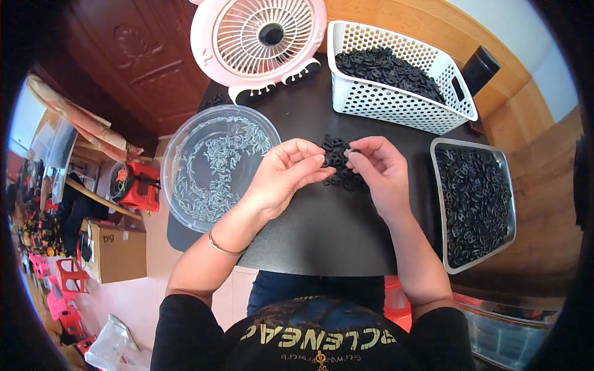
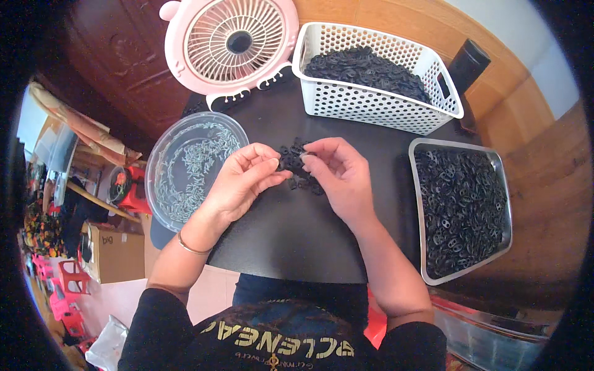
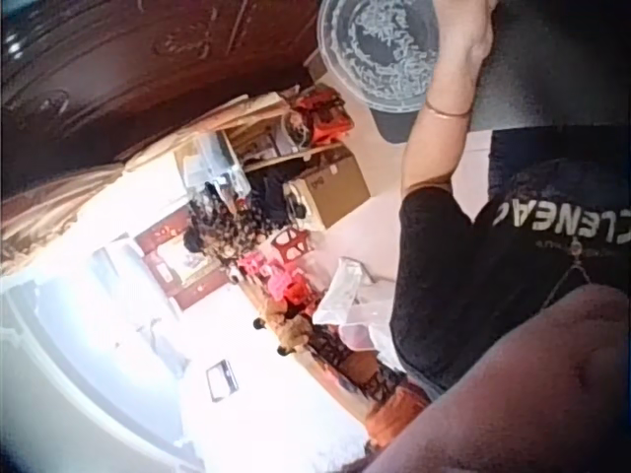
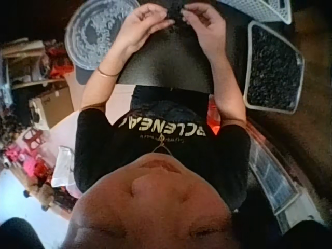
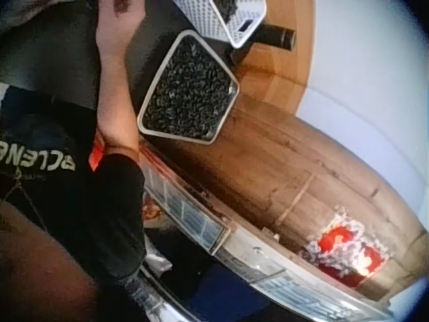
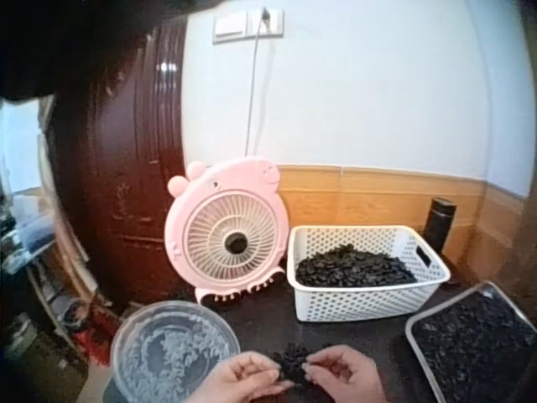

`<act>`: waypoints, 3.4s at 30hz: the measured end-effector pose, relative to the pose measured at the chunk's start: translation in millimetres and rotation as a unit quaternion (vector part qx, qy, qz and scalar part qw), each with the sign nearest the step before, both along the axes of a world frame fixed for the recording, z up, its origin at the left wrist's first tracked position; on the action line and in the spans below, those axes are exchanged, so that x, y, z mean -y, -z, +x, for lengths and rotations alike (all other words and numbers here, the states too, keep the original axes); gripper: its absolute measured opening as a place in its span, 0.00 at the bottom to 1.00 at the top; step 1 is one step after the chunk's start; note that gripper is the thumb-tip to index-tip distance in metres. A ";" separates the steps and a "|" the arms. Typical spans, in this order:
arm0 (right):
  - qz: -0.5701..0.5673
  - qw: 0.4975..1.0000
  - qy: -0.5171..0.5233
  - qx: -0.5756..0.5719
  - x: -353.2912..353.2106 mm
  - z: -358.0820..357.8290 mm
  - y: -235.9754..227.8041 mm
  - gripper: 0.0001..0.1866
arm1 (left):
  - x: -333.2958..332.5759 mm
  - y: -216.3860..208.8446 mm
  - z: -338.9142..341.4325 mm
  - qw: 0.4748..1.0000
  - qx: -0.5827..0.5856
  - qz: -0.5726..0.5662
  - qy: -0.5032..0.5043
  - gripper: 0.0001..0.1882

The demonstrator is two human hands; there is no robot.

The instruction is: The person sits at a table and assembles small hardware components by hand. They pick up black plastic rings and silver screws, insert the screws into the rings, and place the assembled units into a clear plastic container.

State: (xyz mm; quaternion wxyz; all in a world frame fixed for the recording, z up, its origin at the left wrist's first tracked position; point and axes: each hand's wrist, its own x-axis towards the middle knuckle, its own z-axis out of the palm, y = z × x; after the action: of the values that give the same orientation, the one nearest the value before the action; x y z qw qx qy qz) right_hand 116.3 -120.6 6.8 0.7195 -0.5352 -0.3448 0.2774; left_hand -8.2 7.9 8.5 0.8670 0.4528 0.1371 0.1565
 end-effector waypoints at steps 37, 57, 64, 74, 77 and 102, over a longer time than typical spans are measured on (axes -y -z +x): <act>-0.017 0.997 -0.065 -0.037 1.7 -6.6 3.5 0.06 | 0.1 5.2 -0.6 0.995 0.059 0.079 -0.004 0.11; -0.011 0.999 -0.035 -0.015 0.5 -13.3 0.7 0.07 | 0.5 1.2 -2.2 0.996 0.055 0.069 0.024 0.10; -0.016 0.999 -0.027 -0.040 0.3 -14.5 0.1 0.07 | 2.3 1.7 -1.3 0.995 0.060 0.074 0.023 0.10; -0.019 0.999 -0.024 -0.039 0.7 -14.1 1.9 0.06 | 3.5 0.8 -1.4 0.996 0.058 0.070 0.022 0.09; -0.008 0.999 -0.026 -0.036 0.5 -14.4 3.1 0.06 | 3.6 0.9 -1.6 0.995 0.058 0.078 0.022 0.09; 0.007 0.999 -0.041 -0.035 0.0 -15.3 4.5 0.05 | 2.9 -1.0 -3.6 0.995 0.050 0.084 0.031 0.10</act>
State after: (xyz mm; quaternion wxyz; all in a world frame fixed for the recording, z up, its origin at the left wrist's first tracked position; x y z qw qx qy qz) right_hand 101.1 -120.6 2.3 0.7231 -0.5053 -0.3428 0.3228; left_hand -11.8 5.0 9.5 0.8363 0.5194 0.0656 0.1629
